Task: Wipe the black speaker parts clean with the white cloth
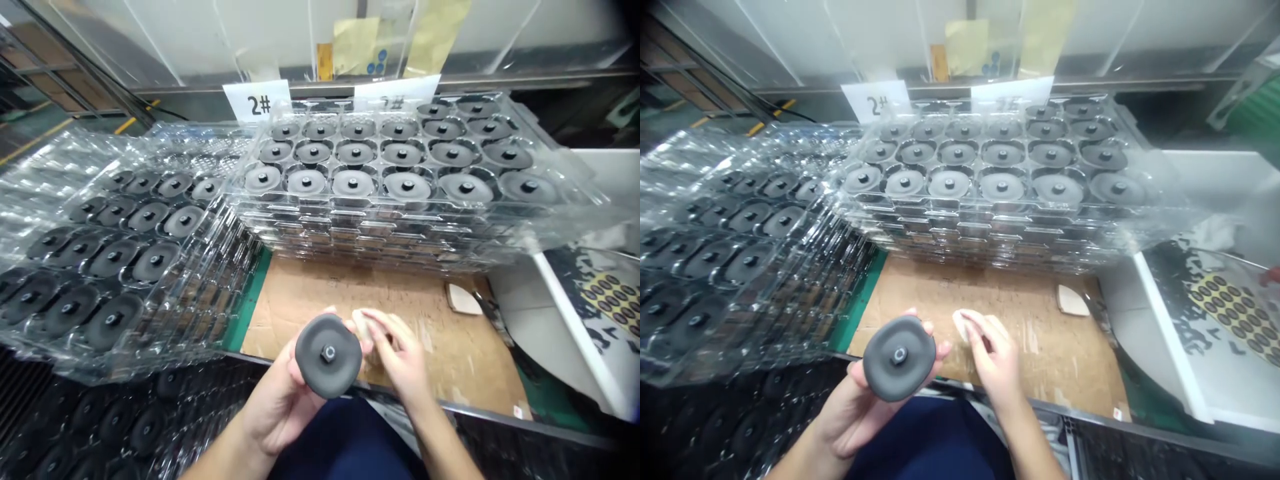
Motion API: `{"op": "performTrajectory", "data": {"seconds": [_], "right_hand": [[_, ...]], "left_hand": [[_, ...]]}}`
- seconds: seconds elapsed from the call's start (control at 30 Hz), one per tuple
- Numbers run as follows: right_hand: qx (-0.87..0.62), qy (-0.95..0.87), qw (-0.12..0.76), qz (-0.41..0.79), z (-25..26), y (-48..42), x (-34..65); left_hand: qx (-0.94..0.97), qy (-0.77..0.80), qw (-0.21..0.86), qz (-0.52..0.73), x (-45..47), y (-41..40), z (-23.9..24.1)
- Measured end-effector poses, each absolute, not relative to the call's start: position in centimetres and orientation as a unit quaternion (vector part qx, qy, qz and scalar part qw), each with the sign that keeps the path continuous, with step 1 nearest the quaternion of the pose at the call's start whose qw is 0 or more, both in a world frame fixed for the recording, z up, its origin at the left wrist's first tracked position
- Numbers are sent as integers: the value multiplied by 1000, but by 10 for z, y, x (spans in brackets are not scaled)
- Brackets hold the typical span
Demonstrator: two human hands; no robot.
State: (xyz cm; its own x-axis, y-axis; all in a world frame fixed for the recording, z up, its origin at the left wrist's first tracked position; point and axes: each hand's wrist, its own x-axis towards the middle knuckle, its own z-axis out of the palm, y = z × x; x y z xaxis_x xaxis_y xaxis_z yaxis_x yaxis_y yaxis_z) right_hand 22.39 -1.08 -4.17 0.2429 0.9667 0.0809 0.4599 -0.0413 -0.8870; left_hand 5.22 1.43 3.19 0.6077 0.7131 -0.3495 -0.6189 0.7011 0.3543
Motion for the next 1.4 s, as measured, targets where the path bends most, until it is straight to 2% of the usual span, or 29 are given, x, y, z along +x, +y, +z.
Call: {"op": "performTrajectory", "data": {"seconds": [0.1,0.23,0.3,0.43,0.53,0.67,0.9,1.2,1.4], "right_hand": [[-656,-549,418,306,-70,-7,221],[-662,-525,431,315,-64,-21,224],[-659,-518,435,329,-53,-32,229],[-658,-503,449,334,-42,-53,240],[-658,-462,491,337,-35,-64,248],[-591,-399,556,427,-18,-64,256],[-515,-395,451,612,6,-45,259],[-392,-339,432,738,25,-31,257],[-354,-303,406,787,11,-38,252]], "left_hand": [[101,229,904,347,56,12,33],[242,261,866,350,59,12,30],[401,308,781,367,62,14,25],[707,336,526,332,67,18,16],[773,310,468,295,72,21,14],[768,320,488,264,77,21,15],[714,343,562,240,78,18,22],[643,317,678,163,74,15,31],[625,320,704,107,73,15,37]]}}
